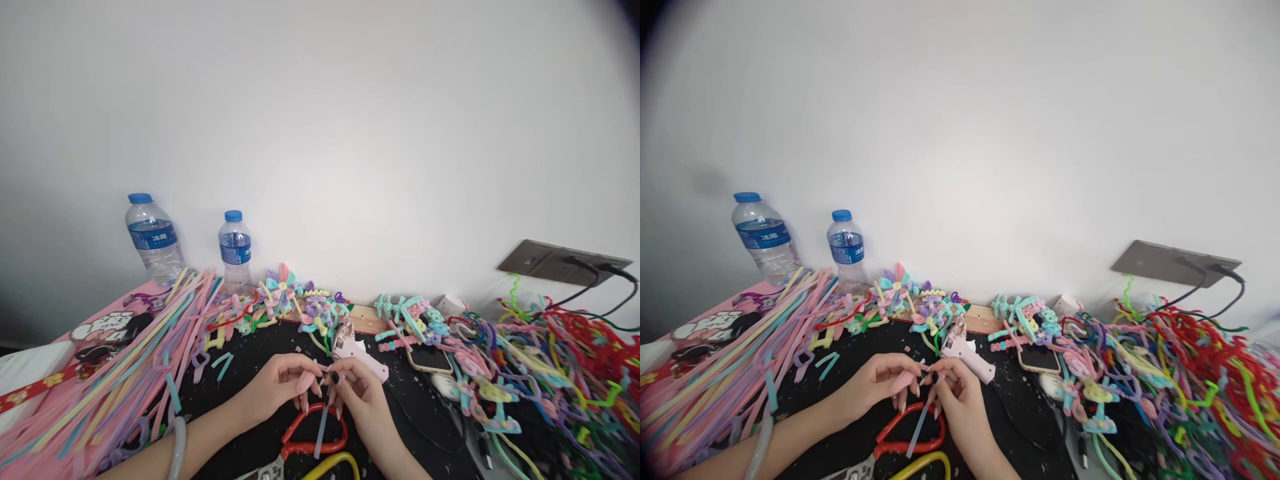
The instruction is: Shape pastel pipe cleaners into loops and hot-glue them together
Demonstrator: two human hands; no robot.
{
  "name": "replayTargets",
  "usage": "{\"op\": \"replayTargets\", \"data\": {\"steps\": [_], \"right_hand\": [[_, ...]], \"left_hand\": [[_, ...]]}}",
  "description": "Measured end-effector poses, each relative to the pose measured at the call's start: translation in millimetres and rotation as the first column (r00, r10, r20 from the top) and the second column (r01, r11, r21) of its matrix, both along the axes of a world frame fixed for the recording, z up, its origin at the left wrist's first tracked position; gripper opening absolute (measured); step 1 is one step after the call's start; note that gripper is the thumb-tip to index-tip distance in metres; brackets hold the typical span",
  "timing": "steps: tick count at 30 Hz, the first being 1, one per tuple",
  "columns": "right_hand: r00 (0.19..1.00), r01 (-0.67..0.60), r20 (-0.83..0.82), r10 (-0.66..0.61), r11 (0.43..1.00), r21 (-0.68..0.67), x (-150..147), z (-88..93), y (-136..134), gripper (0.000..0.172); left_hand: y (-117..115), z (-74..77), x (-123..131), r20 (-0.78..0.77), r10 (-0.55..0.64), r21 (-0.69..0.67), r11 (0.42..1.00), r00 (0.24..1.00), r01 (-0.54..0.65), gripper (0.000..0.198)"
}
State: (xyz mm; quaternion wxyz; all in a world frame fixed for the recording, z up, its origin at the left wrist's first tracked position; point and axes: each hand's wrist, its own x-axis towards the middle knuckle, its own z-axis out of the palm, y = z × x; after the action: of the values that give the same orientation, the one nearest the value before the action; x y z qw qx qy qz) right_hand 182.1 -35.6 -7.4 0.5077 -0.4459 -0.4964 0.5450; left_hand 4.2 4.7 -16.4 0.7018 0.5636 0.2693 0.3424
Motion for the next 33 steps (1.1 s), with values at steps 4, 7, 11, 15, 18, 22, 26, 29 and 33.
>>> {"op": "replayTargets", "data": {"steps": [4, 7, 11, 15, 18, 22, 26, 29, 33], "right_hand": [[0.998, 0.053, 0.013, -0.053, 0.998, 0.042, 2.3, -0.8, 0.9, 0.016], [0.997, 0.065, 0.038, -0.067, 0.997, 0.042, 1.6, -1.1, 0.3, 0.012], [0.996, 0.075, 0.034, -0.077, 0.996, 0.041, -0.1, -1.6, 0.4, 0.016], [0.994, 0.094, 0.046, -0.096, 0.995, 0.044, 0.7, -3.3, 1.3, 0.021], [0.99, 0.093, 0.104, -0.099, 0.994, 0.065, 2.0, -4.8, 0.4, 0.022], [0.964, 0.05, 0.253, -0.078, 0.992, 0.116, 3.2, -4.3, -1.8, 0.015], [0.917, 0.089, 0.37, -0.153, 0.979, 0.184, 5.2, -1.8, -1.3, 0.012], [0.904, 0.125, 0.38, -0.195, 0.972, 0.2, 6.7, -2.0, -0.3, 0.015], [0.917, 0.144, 0.344, -0.199, 0.973, 0.18, 7.2, -5.3, -0.5, 0.017]], "left_hand": [[-1.0, 5.3, -1.4, 0.021, -0.015, -0.014, 1.0, 1.0, 0.015, 0.028], [-2.0, 6.5, 1.5, -0.064, 0.023, 0.053, 0.998, 0.998, -0.019, 0.034], [-1.5, 3.3, 5.2, -0.052, 0.103, 0.069, 0.993, 0.993, -0.099, 0.03], [-0.2, 1.5, 5.3, -0.019, 0.154, 0.029, 0.988, 0.988, -0.154, 0.034], [0.2, 1.5, 4.8, -0.033, 0.15, 0.061, 0.987, 0.988, -0.147, 0.027], [0.1, -0.3, 4.0, -0.071, 0.141, 0.101, 0.986, 0.987, -0.134, 0.026], [-0.8, 0.1, 3.6, -0.119, 0.119, 0.122, 0.987, 0.986, -0.105, 0.027], [-2.2, 3.9, 4.5, -0.148, 0.114, 0.092, 0.991, 0.982, -0.101, 0.029], [-3.8, 8.3, 5.8, -0.15, 0.145, 0.04, 0.989, 0.978, -0.141, 0.028]]}}
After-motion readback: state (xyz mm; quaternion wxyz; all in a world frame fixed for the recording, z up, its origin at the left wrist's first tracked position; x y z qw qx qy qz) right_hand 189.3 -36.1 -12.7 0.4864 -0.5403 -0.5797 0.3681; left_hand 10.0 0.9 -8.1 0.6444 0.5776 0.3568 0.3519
